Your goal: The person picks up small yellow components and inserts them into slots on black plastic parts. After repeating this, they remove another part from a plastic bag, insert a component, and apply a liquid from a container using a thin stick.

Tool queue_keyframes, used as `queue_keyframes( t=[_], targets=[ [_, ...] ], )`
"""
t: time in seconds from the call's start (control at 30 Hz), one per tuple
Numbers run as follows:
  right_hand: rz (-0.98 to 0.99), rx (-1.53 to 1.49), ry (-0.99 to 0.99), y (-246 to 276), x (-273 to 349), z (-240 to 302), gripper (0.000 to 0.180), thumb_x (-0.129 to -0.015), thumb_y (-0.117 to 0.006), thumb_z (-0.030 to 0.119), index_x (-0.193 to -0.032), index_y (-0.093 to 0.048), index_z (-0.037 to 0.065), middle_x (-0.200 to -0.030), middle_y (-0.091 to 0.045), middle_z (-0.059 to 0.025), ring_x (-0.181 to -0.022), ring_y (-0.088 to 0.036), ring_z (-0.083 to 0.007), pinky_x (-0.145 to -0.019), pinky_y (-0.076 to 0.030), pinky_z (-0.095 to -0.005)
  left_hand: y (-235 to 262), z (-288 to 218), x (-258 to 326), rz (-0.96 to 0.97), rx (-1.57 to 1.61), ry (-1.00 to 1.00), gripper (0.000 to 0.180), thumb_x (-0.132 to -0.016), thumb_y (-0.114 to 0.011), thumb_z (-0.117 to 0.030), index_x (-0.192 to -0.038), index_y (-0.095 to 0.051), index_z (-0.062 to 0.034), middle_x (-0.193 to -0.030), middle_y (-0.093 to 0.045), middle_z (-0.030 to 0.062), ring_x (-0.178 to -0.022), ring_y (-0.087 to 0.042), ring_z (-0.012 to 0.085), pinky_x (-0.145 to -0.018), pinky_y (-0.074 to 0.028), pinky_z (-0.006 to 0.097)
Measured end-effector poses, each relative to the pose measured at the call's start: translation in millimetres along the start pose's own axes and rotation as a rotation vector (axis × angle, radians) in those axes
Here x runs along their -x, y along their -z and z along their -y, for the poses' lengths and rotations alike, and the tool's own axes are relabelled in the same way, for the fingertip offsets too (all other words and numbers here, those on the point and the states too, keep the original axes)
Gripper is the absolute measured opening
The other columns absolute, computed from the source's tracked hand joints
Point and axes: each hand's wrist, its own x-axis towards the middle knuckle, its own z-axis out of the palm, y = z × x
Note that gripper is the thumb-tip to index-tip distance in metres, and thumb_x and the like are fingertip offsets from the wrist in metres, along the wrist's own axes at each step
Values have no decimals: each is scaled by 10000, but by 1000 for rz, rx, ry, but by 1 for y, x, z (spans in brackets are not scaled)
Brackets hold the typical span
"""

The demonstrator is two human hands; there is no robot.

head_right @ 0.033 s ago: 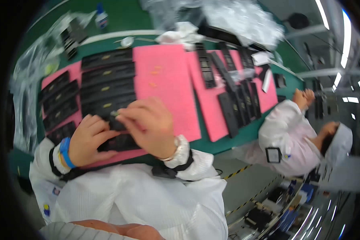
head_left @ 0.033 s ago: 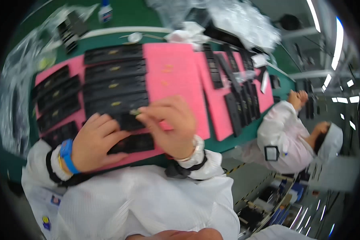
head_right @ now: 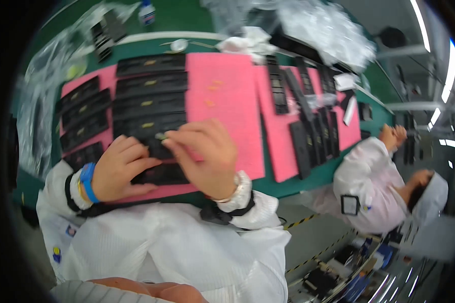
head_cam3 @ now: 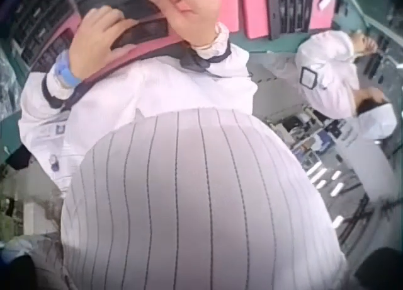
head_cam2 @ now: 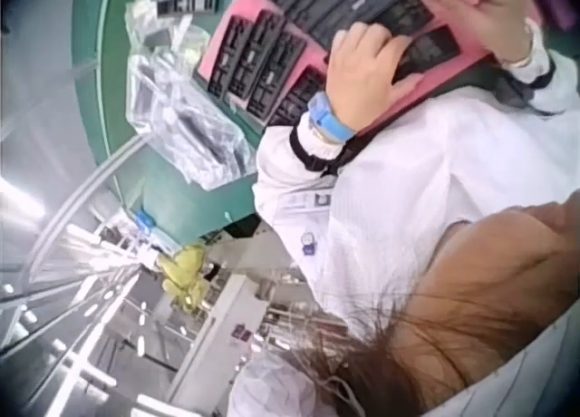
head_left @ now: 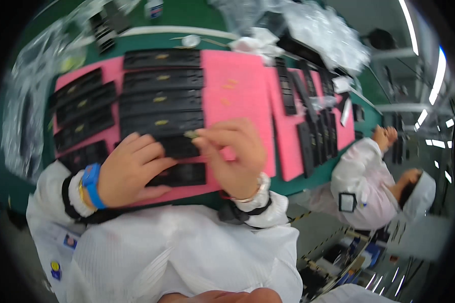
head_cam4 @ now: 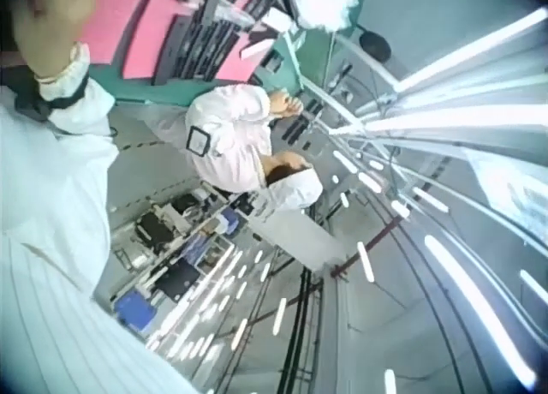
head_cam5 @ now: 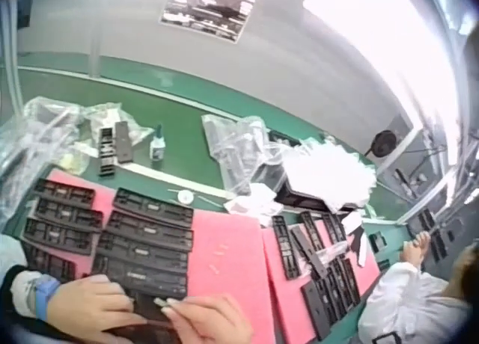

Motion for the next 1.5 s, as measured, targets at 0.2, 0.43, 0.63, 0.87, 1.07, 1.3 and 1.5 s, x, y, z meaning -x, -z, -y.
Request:
queue_keyframes(
  t=[0.2, 0.43, 0.63, 0.87, 1.07, 1.3, 1.5],
  targets=[
    [22, -106, -127, -6, 8, -6, 170, -832, -845, -18, -981, -764, -4, -890, -713, -100, -713, -617, -171, -603, -481, -275, -1, 2, 10, 22, -25, 74, 484, -693, -875, -336, -1062, -682, -88, -1015, -563, 48, -990, -555, 247, -855, -428, 385],
    [36, -19, -95, -15, 10, -1, 188, -804, -854, -42, -969, -768, -10, -893, -719, -106, -738, -637, -180, -578, -487, -269, -5, 2, 18, 17, -49, 65, 510, -666, -889, -361, -1054, -693, -93, -973, -556, 31, -963, -546, 230, -830, -410, 367],
    [33, 197, 89, -7, 7, 1, 250, -747, -887, -34, -966, -776, 16, -867, -720, -80, -757, -646, -220, -616, -508, -309, -7, 1, 19, -2, -57, 54, 514, -669, -890, -366, -1057, -691, -94, -983, -561, 29, -979, -547, 228, -838, -408, 367],
    [1, 315, 273, -10, 12, 6, 299, -714, -912, -6, -981, -788, 47, -888, -736, -58, -730, -657, -223, -627, -522, -319, -8, 3, 18, 1, -1, 70, 508, -671, -904, -345, -1059, -690, -95, -983, -570, 35, -979, -549, 241, -840, -412, 373],
    [47, 332, 357, -14, 16, 9, 314, -723, -904, -8, -1010, -794, 56, -926, -762, -57, -732, -690, -192, -627, -554, -289, -6, 10, 12, -232, 275, 180, 371, -780, -896, -296, -1062, -749, -106, -858, -605, 8, -886, -535, 235, -809, -423, 370],
    [89, 301, 416, -13, 21, 9, 335, -739, -892, 15, -1051, -783, 67, -990, -790, -44, -759, -704, -175, -637, -546, -268, -7, 11, 10, -391, 481, 183, 243, -839, -867, -186, -1060, -796, -115, -838, -639, -3, -883, -525, 212, -819, -430, 349],
    [107, 268, 392, -14, 20, 12, 329, -720, -892, -20, -1022, -786, 59, -952, -781, -70, -756, -705, -204, -652, -554, -289, -7, 11, 11, -412, 487, 160, 183, -857, -851, -148, -1031, -803, -117, -854, -652, 1, -896, -523, 218, -820, -436, 349]
  ],
)
